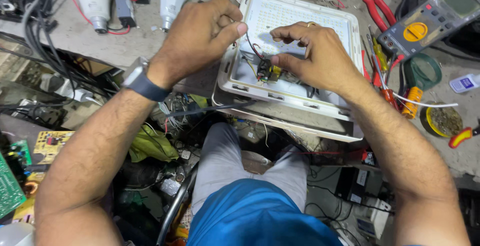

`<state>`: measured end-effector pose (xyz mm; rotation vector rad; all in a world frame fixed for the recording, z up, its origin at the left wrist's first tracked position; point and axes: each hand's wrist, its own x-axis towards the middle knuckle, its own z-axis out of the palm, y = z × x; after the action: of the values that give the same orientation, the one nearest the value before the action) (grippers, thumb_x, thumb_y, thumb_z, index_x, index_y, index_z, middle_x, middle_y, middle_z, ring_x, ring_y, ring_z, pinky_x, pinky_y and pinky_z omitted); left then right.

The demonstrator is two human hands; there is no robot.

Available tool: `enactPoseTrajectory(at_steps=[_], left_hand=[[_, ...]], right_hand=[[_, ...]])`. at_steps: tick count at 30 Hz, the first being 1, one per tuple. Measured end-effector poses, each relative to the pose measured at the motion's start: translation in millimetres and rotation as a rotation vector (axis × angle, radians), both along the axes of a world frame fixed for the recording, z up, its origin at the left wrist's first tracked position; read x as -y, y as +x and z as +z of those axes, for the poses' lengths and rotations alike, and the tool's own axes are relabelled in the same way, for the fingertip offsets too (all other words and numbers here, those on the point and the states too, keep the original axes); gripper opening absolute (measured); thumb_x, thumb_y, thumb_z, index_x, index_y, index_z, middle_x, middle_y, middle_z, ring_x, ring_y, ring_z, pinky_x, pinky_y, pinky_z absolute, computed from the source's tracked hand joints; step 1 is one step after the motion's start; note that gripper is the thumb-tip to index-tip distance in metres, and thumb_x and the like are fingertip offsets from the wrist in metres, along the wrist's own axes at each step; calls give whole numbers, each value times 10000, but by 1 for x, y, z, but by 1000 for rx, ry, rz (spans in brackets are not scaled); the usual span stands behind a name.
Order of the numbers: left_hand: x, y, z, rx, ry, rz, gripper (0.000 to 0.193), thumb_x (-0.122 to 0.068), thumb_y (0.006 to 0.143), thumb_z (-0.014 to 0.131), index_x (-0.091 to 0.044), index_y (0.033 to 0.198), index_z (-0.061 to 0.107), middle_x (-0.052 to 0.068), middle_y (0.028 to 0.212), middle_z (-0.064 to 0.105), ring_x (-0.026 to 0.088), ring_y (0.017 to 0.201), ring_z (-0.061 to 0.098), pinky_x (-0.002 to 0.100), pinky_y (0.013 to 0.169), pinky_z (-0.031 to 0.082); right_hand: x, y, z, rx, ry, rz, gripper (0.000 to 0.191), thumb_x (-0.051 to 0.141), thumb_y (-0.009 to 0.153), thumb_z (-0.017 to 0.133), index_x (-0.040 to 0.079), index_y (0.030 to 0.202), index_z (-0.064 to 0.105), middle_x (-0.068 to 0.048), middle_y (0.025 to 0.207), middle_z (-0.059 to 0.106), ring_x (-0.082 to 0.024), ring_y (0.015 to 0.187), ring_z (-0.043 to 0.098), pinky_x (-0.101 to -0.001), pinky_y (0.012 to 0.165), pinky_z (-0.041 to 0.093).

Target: The person holds a green circuit board and places it into a white LED panel housing. They connect wires to the board, then use a soldering iron to solder components on the board. Finally, they wrap red electrical tape around the connected wires.

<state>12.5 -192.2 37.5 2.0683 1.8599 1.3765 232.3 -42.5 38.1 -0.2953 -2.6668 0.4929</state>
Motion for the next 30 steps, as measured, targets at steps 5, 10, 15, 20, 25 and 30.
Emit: enactPoseTrajectory(at_steps=[5,10,15,20,25,30], left_hand=[[15,-4,2,-141,-31,16,247,-243,1001,767,-16,1090,725,121,816,753,251,723,732,385,650,556],[37,-20,32,-115,-16,139,235,-233,997,764,-18,1075,713,113,839,749,246,741,740,389,682,562],[50,-24,47,-216,-7,540,310,-290,939,801,-20,1069,723,122,802,745,316,746,728,468,701,550],[50,-7,35,-299,-241,595,439,-403,844,826,-12,1030,756,208,935,704,399,836,690,535,706,536],[36,8,29,-336,-351,610,489,-437,857,814,20,1018,748,240,1065,677,406,949,672,535,714,556],[26,8,25,-136,-414,579,188,-245,881,782,-86,976,753,136,998,720,375,1015,662,522,825,544]], right_hand=[[-4,41,-5,243,147,-112,533,369,819,843,57,1234,721,-175,1106,718,-375,1014,675,-461,862,519],[-1,44,-12,272,102,-208,494,329,792,836,57,1188,721,-149,1099,714,-353,1003,676,-453,847,520],[-1,48,-10,155,1,-76,452,318,797,839,43,1136,718,-131,1086,703,-330,1019,673,-433,839,514],[0,56,3,128,21,-142,350,295,905,780,56,1156,728,-120,1067,706,-275,973,686,-393,835,527],[10,58,34,-92,-196,-192,304,178,938,790,33,1180,675,-82,1040,682,-110,892,661,-249,762,538],[8,51,62,-340,-198,-100,401,59,851,893,9,1127,606,-11,987,662,-27,910,633,-174,808,527]])
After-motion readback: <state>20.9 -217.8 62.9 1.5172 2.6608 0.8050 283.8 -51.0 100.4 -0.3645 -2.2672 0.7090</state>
